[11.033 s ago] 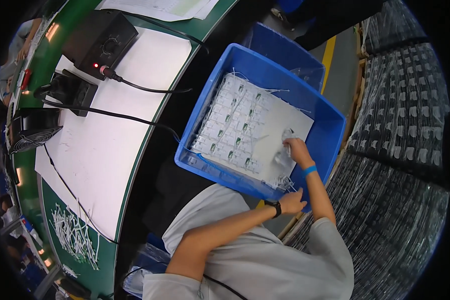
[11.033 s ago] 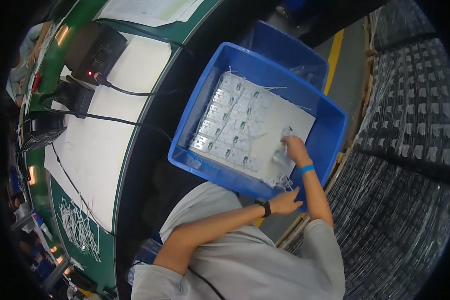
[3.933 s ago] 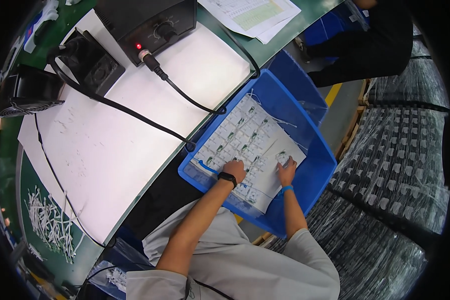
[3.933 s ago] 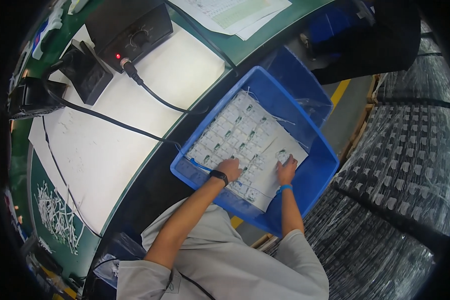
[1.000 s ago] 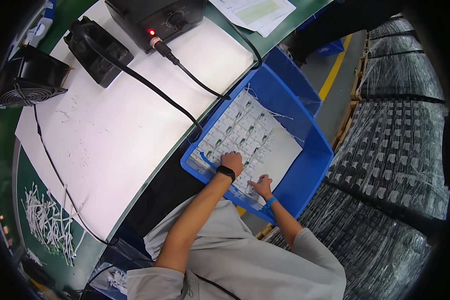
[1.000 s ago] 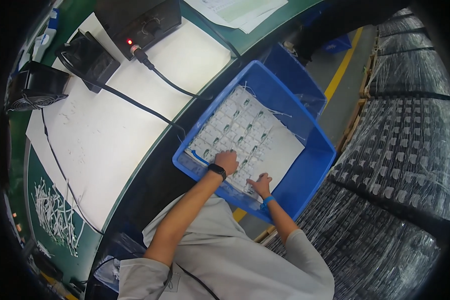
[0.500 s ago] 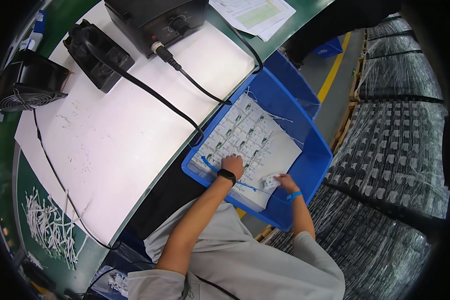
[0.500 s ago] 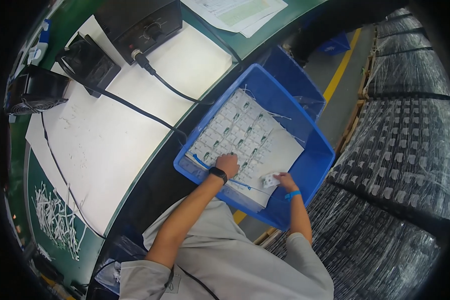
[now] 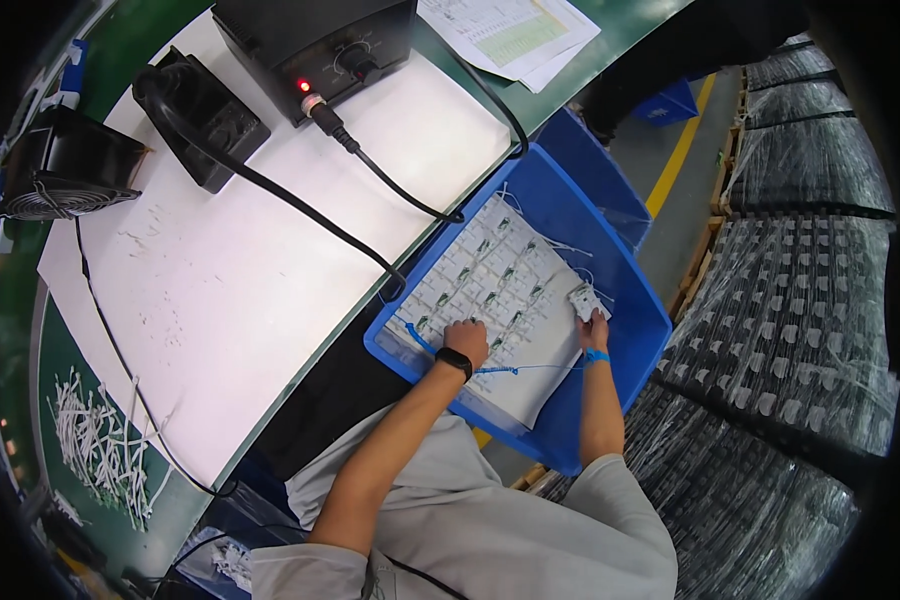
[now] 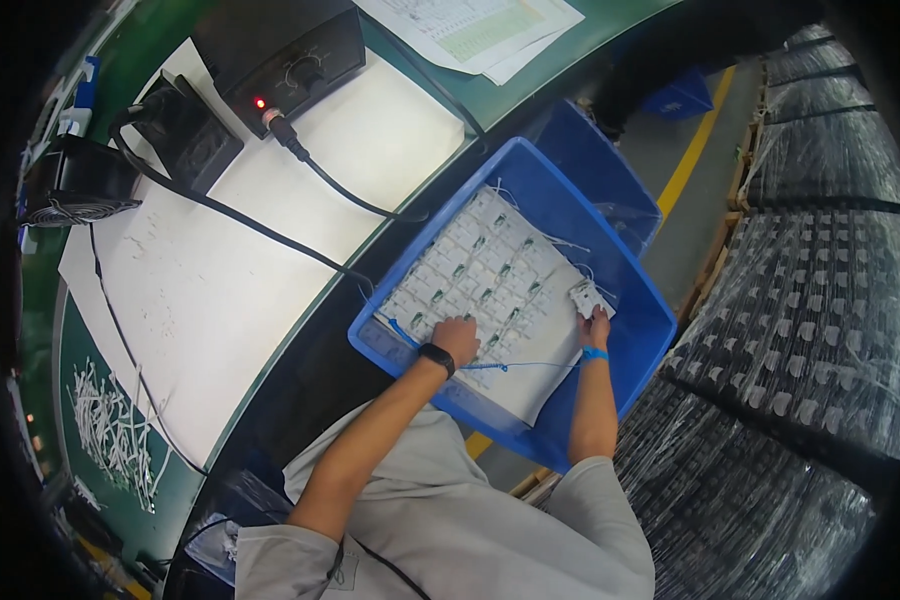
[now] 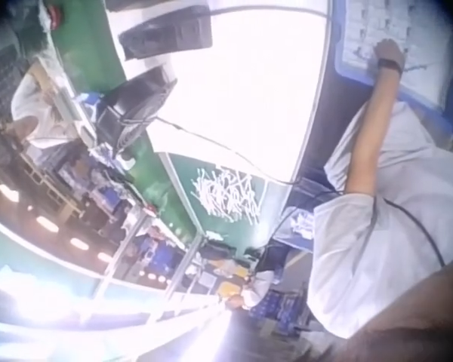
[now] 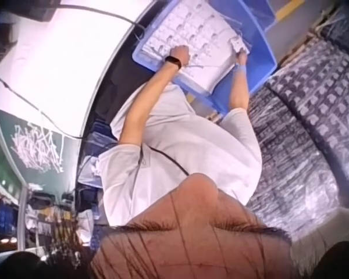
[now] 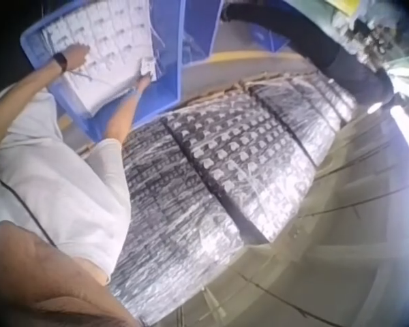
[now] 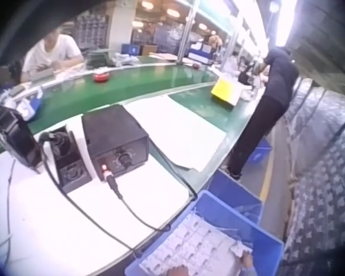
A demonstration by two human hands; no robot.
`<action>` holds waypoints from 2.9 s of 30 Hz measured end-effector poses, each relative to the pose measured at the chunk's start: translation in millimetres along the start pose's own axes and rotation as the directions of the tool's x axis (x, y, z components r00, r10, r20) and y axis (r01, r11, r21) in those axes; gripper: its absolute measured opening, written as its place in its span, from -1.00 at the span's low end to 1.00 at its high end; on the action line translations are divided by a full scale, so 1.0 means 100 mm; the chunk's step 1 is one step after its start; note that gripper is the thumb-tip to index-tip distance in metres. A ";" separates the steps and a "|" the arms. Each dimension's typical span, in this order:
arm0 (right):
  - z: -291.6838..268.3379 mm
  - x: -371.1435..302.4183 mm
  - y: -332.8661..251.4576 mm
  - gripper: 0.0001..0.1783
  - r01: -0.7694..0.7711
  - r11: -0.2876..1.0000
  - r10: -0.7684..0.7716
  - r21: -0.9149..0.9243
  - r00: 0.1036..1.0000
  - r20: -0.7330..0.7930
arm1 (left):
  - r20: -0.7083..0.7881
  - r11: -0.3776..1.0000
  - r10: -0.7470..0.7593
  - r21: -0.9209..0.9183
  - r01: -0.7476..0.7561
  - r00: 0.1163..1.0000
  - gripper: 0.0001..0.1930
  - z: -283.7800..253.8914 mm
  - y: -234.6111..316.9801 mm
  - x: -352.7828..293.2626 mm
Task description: Soldering wires to LED circuit boards and organizing the completed units into a storage container.
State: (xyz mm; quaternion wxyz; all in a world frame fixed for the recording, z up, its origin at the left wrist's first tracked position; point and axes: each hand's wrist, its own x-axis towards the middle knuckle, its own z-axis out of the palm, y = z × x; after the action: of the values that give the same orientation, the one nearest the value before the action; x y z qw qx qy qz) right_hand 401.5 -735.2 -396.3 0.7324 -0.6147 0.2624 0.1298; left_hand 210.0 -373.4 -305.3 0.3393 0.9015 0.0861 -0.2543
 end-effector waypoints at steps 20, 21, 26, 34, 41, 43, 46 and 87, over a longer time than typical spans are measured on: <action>0.46 -0.38 -0.09 -0.66 -0.179 0.863 0.126 0.472 0.982 0.141 | -0.015 1.000 0.003 0.021 -0.003 1.000 -0.73 -0.08 0.03 -0.03; 0.51 -0.31 -0.08 -0.69 -0.113 0.895 0.088 0.432 0.993 0.078 | -0.015 1.000 0.002 0.023 -0.002 1.000 -0.72 -0.08 0.04 -0.03; 0.56 -0.02 0.06 -0.56 0.051 0.998 -0.059 -0.034 0.954 -0.294 | -0.024 1.000 -0.004 0.016 0.004 1.000 -0.71 -0.02 -0.01 0.00; 0.61 0.00 0.37 -0.52 0.060 0.978 -0.125 -0.199 0.934 -0.334 | -0.023 0.999 -0.034 0.009 0.034 0.999 -0.66 0.03 -0.07 0.00; 0.57 0.18 0.31 -0.61 0.130 0.955 -0.215 -0.268 0.923 -0.319 | -0.025 1.000 -0.003 0.010 0.003 1.000 -0.65 0.01 -0.01 0.01; 0.59 0.19 0.29 -0.64 0.143 0.960 -0.217 -0.242 0.923 -0.318 | -0.031 1.000 0.000 0.011 0.001 1.000 -0.65 0.00 0.02 0.02; 0.70 0.14 0.26 -0.61 0.142 0.872 -0.311 -0.469 0.900 -0.306 | -0.025 1.000 0.007 0.014 -0.007 1.000 -0.65 -0.01 0.07 0.04; 1.64 -0.60 0.21 -0.46 0.460 0.188 -0.534 -0.868 0.790 0.302 | -0.021 1.000 -0.016 -0.005 0.016 1.000 -0.63 -0.01 0.02 0.02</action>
State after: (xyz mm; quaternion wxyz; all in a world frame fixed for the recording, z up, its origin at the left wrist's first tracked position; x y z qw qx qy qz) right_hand 377.8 -564.4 -363.4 0.2593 -0.9648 -0.0428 -0.0128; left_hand 212.3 -373.8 -304.4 0.3384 0.9027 0.0977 -0.2472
